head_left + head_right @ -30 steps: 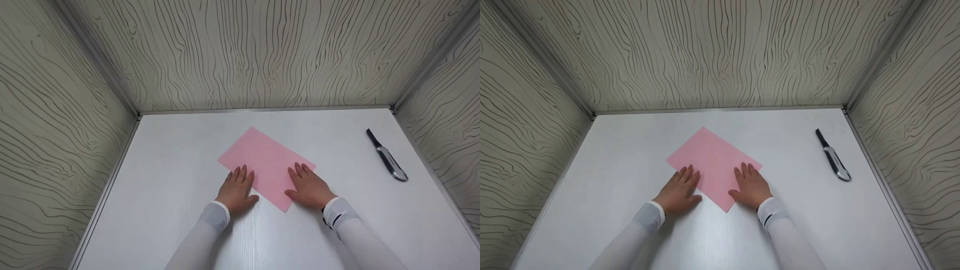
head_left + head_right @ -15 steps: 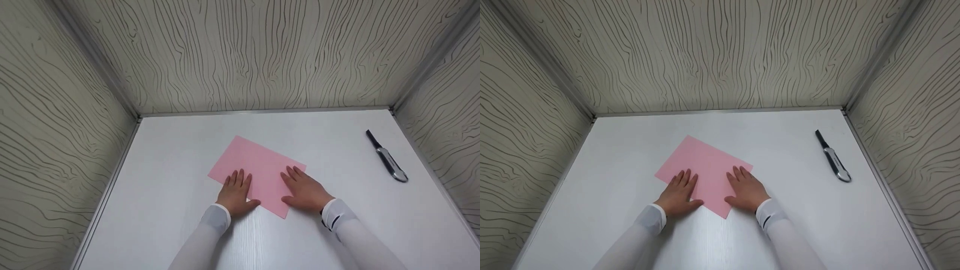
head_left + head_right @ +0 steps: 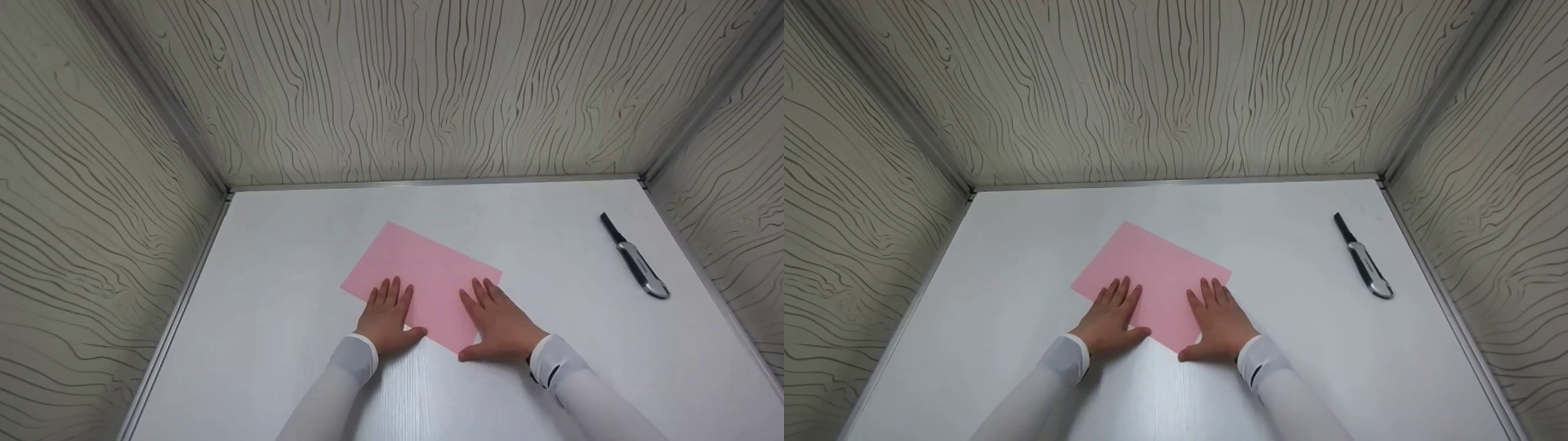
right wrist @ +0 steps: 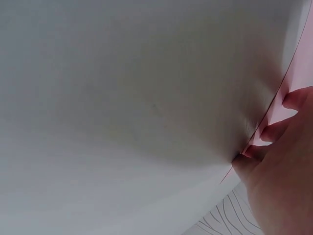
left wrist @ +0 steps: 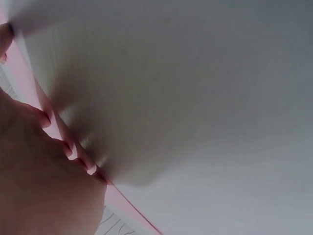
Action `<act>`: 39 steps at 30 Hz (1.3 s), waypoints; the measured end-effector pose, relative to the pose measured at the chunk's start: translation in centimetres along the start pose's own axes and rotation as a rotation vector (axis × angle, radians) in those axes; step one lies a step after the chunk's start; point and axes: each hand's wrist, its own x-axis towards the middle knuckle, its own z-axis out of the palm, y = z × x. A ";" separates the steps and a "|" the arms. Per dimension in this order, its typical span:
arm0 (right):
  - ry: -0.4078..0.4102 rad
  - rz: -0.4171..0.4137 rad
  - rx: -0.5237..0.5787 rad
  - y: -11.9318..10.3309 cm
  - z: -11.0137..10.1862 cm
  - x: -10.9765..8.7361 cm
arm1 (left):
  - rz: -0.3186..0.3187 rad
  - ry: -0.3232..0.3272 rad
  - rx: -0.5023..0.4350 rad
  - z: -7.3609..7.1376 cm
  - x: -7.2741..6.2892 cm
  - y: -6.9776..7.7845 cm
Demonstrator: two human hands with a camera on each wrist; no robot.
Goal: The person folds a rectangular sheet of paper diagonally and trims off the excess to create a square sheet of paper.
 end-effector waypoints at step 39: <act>0.241 0.085 -0.063 4.6 -0.3 0.6 | 0.047 0.040 -0.111 -1.5 0.5 -1.4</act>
